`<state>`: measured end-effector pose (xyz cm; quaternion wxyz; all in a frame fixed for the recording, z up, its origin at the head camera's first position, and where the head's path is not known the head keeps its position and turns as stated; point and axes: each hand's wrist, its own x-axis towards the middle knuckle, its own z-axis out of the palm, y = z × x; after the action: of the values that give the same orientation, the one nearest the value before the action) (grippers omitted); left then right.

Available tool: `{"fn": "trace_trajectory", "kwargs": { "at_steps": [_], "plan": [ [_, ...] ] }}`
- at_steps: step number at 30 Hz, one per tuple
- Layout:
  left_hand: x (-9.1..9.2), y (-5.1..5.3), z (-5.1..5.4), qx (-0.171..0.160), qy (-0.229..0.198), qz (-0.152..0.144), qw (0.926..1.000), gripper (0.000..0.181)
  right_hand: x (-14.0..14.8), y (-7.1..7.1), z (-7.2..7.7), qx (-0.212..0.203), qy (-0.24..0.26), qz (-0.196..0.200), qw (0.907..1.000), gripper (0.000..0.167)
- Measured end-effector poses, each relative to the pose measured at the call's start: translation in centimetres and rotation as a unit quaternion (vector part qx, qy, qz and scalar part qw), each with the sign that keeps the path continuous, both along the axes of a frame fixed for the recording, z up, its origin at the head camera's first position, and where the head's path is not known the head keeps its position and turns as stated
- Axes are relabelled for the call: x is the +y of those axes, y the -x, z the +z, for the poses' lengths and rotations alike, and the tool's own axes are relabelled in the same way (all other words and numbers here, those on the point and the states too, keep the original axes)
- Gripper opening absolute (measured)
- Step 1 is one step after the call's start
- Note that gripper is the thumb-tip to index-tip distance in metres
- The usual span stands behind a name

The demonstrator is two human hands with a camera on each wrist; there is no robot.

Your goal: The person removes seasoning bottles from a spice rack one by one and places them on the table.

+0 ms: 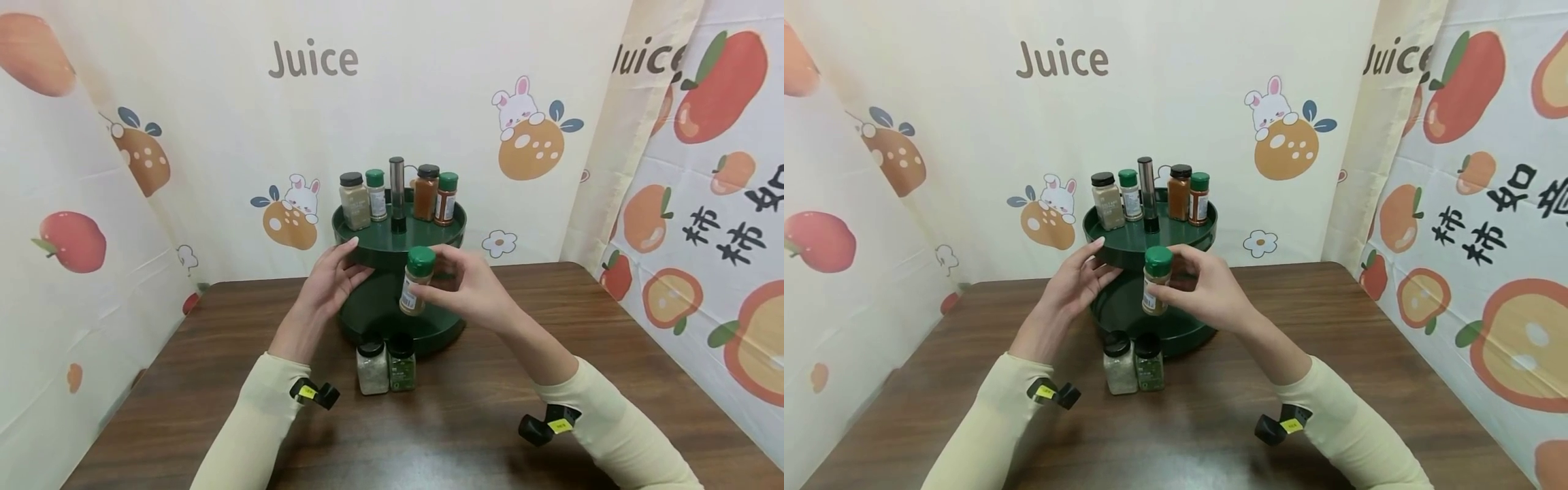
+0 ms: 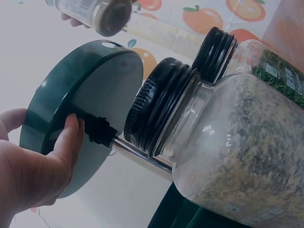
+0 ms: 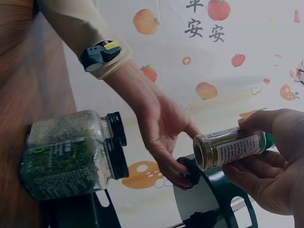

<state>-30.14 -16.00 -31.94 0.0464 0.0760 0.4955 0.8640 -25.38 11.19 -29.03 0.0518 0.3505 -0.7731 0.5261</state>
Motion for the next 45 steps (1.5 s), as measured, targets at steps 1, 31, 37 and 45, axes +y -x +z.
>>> {"fn": "trace_trajectory", "kwargs": {
  "at_steps": [1, 31, 37, 45],
  "plan": [
    [0.0, 0.0, 0.0, 0.000, 0.000, 0.001, 1.0000, 0.064, 0.0, 0.0, -0.1, -0.001, -0.005, -0.002, 1.0000, 0.048],
    [0.1, -0.1, -0.2, 0.009, -0.003, 0.000, 1.0000, 0.063, 2.1, 0.1, -6.0, -0.041, -0.073, 0.011, 0.9964, 0.042],
    [0.1, 0.0, -0.3, 0.005, -0.007, 0.001, 1.0000, 0.062, 2.0, 0.3, -7.8, -0.040, -0.090, 0.036, 0.9945, 0.041],
    [0.1, -0.1, -0.2, 0.000, -0.010, -0.001, 1.0000, 0.064, 1.7, 0.5, -9.2, -0.047, -0.111, 0.063, 0.9907, 0.039]
  ]
}}
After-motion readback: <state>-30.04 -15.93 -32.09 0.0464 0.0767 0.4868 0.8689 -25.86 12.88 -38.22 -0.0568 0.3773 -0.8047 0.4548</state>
